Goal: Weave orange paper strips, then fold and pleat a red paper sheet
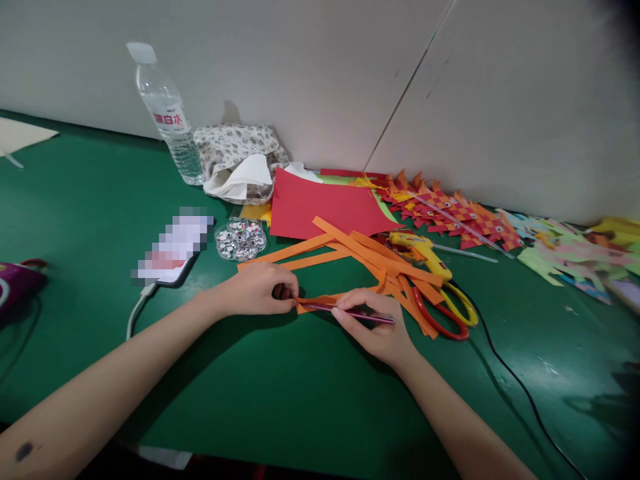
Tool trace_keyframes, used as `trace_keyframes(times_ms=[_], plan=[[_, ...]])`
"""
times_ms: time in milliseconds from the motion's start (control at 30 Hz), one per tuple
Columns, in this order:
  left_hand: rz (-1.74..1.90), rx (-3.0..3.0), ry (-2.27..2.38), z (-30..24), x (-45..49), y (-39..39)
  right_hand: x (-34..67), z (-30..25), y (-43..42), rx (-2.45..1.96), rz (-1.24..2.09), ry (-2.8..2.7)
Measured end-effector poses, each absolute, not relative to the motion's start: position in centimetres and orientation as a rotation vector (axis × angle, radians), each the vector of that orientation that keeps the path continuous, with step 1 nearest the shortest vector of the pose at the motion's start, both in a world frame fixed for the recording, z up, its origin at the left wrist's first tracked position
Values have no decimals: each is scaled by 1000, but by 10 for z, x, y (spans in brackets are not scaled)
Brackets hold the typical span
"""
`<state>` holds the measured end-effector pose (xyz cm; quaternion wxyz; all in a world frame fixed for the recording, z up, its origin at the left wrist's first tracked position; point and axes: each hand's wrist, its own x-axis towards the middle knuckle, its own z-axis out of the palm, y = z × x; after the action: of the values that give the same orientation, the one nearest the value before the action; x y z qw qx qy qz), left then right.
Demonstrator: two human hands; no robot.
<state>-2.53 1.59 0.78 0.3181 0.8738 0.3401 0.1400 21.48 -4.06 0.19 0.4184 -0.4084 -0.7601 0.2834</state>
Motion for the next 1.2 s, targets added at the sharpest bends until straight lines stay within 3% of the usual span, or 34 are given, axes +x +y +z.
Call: trace_keyframes(times_ms=[1200], plan=[[323, 2307, 931, 9, -25, 15, 217, 2, -40, -1029, 735, -1884]])
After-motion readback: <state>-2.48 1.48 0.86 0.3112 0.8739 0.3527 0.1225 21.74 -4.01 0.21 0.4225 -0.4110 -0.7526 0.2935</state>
